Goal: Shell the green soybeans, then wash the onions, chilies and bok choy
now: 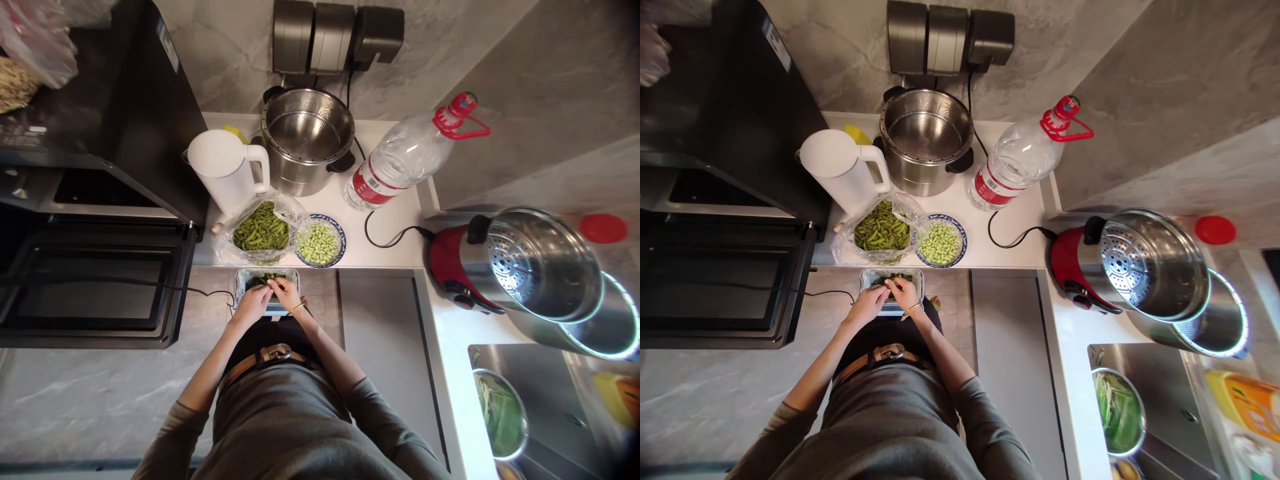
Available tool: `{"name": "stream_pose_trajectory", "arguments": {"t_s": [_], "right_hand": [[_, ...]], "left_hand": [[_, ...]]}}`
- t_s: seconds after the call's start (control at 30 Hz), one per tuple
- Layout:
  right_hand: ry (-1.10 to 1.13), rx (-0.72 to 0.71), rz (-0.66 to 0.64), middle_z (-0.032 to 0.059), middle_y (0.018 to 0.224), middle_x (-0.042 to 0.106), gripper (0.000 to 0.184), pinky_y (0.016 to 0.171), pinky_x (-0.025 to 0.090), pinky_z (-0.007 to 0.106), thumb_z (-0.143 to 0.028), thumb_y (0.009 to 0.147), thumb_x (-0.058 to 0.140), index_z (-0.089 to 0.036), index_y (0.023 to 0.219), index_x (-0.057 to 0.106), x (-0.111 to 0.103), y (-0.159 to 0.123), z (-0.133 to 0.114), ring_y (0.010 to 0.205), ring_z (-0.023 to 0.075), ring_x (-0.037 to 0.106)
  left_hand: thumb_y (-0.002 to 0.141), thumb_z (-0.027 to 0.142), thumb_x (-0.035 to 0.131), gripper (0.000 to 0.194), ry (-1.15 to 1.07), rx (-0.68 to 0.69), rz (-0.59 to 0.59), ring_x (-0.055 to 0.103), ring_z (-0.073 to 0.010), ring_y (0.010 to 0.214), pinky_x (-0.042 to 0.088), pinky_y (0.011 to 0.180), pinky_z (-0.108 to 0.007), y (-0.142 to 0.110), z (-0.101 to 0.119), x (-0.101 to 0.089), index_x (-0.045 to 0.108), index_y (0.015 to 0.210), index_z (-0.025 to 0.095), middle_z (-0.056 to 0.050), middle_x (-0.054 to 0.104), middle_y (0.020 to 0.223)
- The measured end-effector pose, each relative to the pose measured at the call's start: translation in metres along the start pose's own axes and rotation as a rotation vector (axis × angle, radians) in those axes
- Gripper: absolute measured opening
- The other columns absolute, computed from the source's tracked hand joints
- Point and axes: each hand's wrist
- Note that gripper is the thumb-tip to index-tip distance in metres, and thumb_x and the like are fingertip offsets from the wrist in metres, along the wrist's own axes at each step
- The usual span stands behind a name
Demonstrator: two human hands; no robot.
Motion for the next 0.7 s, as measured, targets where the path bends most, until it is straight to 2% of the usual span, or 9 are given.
{"name": "stream_pose_trajectory", "arguments": {"t_s": [0.1, 0.17, 0.23, 0.33, 0.4, 0.5, 0.6, 0.7], "right_hand": [[0.038, 0.104, -0.14, -0.0049, 0.046, 0.037, 0.052, 0.048, 0.026, 0.024, -0.065, 0.075, 0.057, -0.019, 0.052, 0.052, -0.008, 0.0, 0.01, 0.048, 0.0084, 0.034], [0.112, 0.204, -0.251, -0.006, 0.043, 0.035, 0.053, 0.045, 0.024, 0.024, -0.069, 0.072, 0.058, -0.018, 0.057, 0.058, -0.013, -0.003, 0.014, 0.044, 0.0074, 0.032], [0.248, 0.298, -0.277, -0.0071, 0.041, 0.035, 0.055, 0.043, 0.022, 0.023, -0.071, 0.069, 0.06, -0.017, 0.064, 0.063, -0.016, -0.006, 0.016, 0.04, 0.0064, 0.03], [0.489, 0.389, -0.185, -0.0083, 0.043, 0.034, 0.055, 0.041, 0.02, 0.022, -0.069, 0.067, 0.063, -0.015, 0.075, 0.069, -0.013, -0.008, 0.014, 0.039, 0.0049, 0.025], [0.605, 0.433, -0.117, -0.0084, 0.044, 0.034, 0.051, 0.041, 0.019, 0.022, -0.064, 0.066, 0.068, -0.015, 0.079, 0.071, -0.008, -0.007, 0.012, 0.041, 0.0046, 0.024], [0.732, 0.5, -0.043, -0.0079, 0.046, 0.037, 0.046, 0.041, 0.02, 0.021, -0.056, 0.064, 0.073, -0.014, 0.082, 0.072, 0.002, -0.008, 0.008, 0.043, 0.0045, 0.026], [0.8, 0.545, 0.034, -0.0062, 0.048, 0.043, 0.041, 0.042, 0.025, 0.021, -0.052, 0.06, 0.077, -0.014, 0.075, 0.069, 0.012, -0.012, 0.006, 0.045, 0.0047, 0.031], [0.759, 0.501, 0.127, -0.0059, 0.045, 0.041, 0.042, 0.042, 0.026, 0.022, -0.055, 0.059, 0.076, -0.017, 0.059, 0.058, 0.021, -0.016, 0.004, 0.043, 0.0057, 0.031]], "left_hand": [[0.096, 0.023, 0.036, 0.03, 0.023, -0.111, 0.043, 0.063, -0.0173, 0.073, 0.048, 0.073, -0.028, -0.002, -0.007, -0.01, 0.061, 0.08, 0.018, -0.006, 0.066, 0.077], [0.096, 0.022, 0.033, 0.032, 0.053, -0.205, 0.092, 0.063, -0.0178, 0.074, 0.048, 0.075, -0.029, -0.003, -0.016, -0.012, 0.06, 0.08, 0.018, -0.006, 0.066, 0.078], [0.096, 0.02, 0.032, 0.033, 0.089, -0.269, 0.071, 0.064, -0.0187, 0.08, 0.048, 0.079, -0.03, -0.004, -0.023, -0.01, 0.062, 0.083, 0.017, -0.008, 0.067, 0.083], [0.096, 0.022, 0.035, 0.031, 0.178, -0.276, -0.023, 0.064, -0.0216, 0.093, 0.048, 0.085, -0.032, -0.007, -0.024, 0.001, 0.065, 0.094, 0.015, -0.012, 0.068, 0.098], [0.097, 0.026, 0.034, 0.034, 0.235, -0.239, -0.037, 0.062, -0.0226, 0.099, 0.047, 0.088, -0.033, -0.008, -0.018, 0.008, 0.065, 0.103, 0.015, -0.013, 0.067, 0.105], [0.099, 0.032, 0.029, 0.04, 0.265, -0.168, -0.025, 0.062, -0.0224, 0.098, 0.047, 0.088, -0.033, -0.008, -0.005, 0.014, 0.066, 0.099, 0.015, -0.012, 0.068, 0.1], [0.099, 0.032, 0.029, 0.038, 0.258, -0.128, -0.02, 0.063, -0.0216, 0.094, 0.049, 0.083, -0.031, -0.007, 0.005, 0.018, 0.063, 0.105, 0.014, -0.012, 0.069, 0.097], [0.099, 0.028, 0.03, 0.035, 0.203, -0.164, -0.012, 0.066, -0.0203, 0.088, 0.049, 0.076, -0.029, -0.006, 0.01, 0.023, 0.058, 0.113, 0.014, -0.012, 0.069, 0.096]]}}
Point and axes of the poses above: each hand's wrist, its own y-axis towards the middle knuckle, its own x-axis out of the palm, z = x × y
